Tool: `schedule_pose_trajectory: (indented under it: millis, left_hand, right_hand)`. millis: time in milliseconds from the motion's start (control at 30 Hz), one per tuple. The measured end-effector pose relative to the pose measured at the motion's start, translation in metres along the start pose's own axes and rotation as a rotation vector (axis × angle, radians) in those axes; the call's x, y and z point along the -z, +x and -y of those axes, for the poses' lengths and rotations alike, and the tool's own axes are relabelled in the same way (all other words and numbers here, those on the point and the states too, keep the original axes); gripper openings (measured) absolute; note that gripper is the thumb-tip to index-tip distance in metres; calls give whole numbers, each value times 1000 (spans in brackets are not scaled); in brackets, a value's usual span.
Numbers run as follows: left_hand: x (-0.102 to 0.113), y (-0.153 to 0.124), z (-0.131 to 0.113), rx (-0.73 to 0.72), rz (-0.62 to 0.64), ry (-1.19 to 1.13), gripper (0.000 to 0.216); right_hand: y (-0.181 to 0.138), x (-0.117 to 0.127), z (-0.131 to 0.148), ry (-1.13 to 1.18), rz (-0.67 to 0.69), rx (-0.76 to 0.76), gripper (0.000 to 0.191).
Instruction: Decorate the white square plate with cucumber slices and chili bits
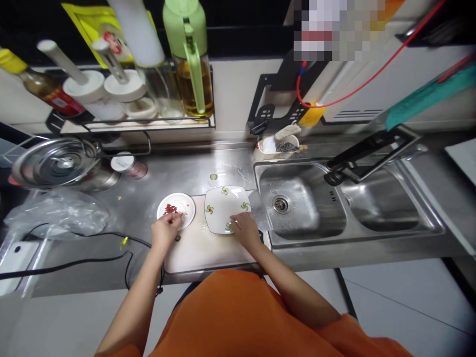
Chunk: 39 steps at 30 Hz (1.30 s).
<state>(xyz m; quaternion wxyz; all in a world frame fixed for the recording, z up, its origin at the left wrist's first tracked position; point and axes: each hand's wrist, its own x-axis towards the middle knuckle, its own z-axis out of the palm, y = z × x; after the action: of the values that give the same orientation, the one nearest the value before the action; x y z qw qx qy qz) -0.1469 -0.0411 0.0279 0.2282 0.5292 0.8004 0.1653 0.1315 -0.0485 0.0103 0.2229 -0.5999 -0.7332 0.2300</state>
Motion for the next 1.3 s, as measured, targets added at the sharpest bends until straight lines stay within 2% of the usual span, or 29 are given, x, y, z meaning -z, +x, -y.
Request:
schedule_pose_trajectory:
  millis: [133,233,367,500,667,900,1133,1300]
  left_hand:
    - [-24,-8,-38,-350,85,-182,19]
    - [-46,-11,-74,-559,128,-217,14]
    - [-71,-9,-115,-658,224,-201,10]
    - [-91,-5,-137,-659,297,-160,10]
    - [-106,0,-148,-699,379,-114,12]
    - [-120,7,-147,-792,372,-52,10]
    - [-124,13,-141,-1012,363,-80,10]
    - [-123,18,-138,-1116,374,-99,10]
  right_hand:
    - [-11,10,-7,15,-27,-48,21]
    - [-19,17,-17,3,-85,-86,20]
    - [-20,22,-32,-6,-165,-132,20]
    - [-13,24,-42,1,-217,-178,21]
    - [-4,23,-46,-1,-236,-213,21]
    - [7,20,-48,-38,-185,-188,21]
    - [12,22,-46,-141,-113,-214,21]
    - [11,24,-43,-148,-105,-241,20]
